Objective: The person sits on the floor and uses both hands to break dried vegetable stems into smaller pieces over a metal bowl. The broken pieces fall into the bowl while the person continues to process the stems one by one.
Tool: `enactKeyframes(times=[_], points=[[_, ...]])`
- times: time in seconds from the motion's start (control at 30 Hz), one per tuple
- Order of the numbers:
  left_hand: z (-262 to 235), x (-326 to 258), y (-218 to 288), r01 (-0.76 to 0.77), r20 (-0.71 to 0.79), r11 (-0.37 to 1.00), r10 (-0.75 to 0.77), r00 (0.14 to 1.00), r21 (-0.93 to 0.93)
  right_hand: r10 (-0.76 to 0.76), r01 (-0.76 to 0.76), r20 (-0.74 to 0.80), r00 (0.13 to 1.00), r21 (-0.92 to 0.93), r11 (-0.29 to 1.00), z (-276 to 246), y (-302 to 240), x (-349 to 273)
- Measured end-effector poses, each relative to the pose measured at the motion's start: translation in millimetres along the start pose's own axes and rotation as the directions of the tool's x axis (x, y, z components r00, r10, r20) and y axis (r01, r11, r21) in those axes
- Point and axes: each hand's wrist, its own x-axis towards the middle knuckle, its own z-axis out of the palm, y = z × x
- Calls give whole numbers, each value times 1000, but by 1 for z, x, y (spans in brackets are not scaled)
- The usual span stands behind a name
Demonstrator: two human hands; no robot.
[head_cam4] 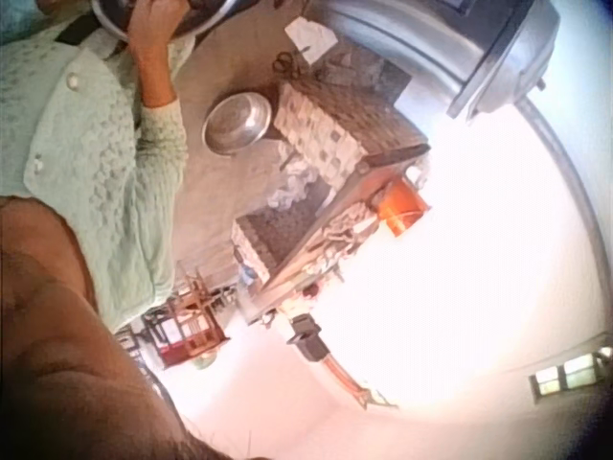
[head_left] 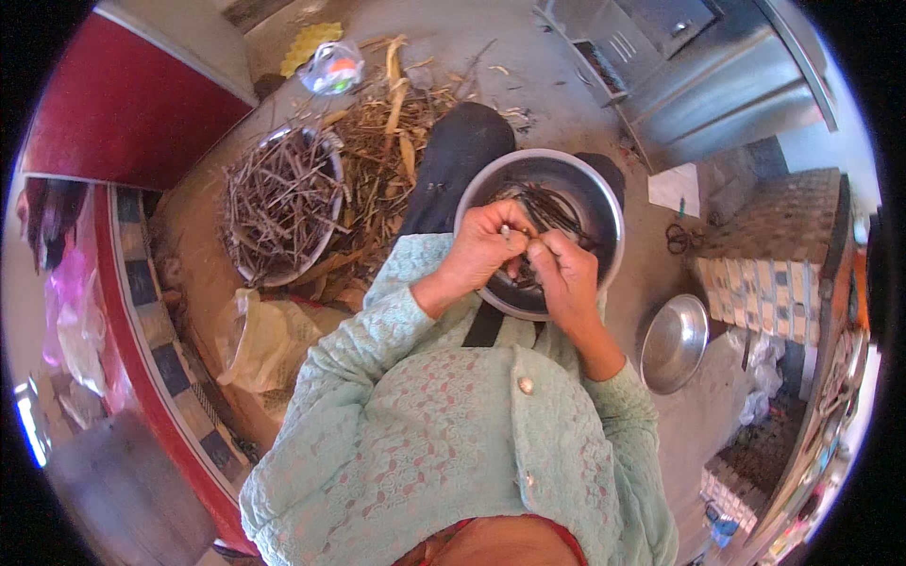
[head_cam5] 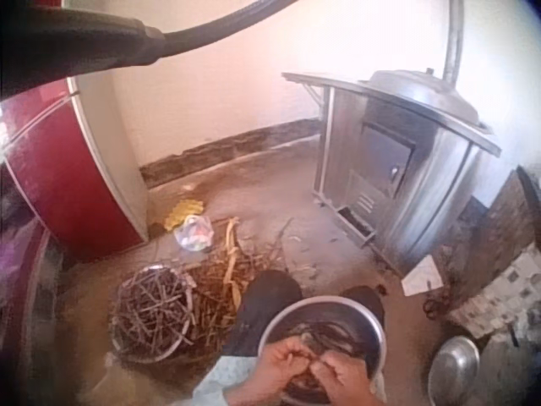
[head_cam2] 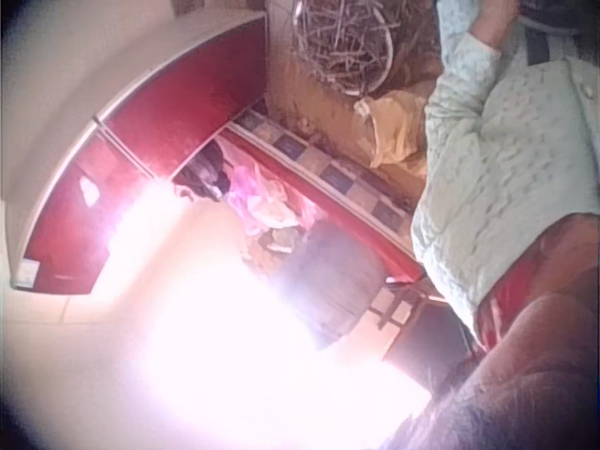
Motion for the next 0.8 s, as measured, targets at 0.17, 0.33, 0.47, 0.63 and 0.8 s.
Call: enactKeyframes(times=[0.17, 0.33, 0.47, 0.63, 0.8], points=[[0, 3, 6, 124, 59, 991, -121, 991, -45, 184, -215, 124, 975, 312, 926, -4, 14, -2], [-8, 5, 4, 171, 135, 972, -150, 979, -162, 235, -317, 227, 945, 462, 828, -8, 19, 1], [-5, 3, 6, 180, 88, 966, -166, 982, -184, 189, -211, 102, 977, 304, 929, -6, 22, -1], [0, 2, 5, 131, -4, 989, -131, 991, -69, -139, 135, -185, 973, -34, 990, -3, 24, 0], [3, 2, 3, 80, -49, 996, -78, 996, 36, -277, 235, -223, 935, -196, 952, -1, 22, 0]])
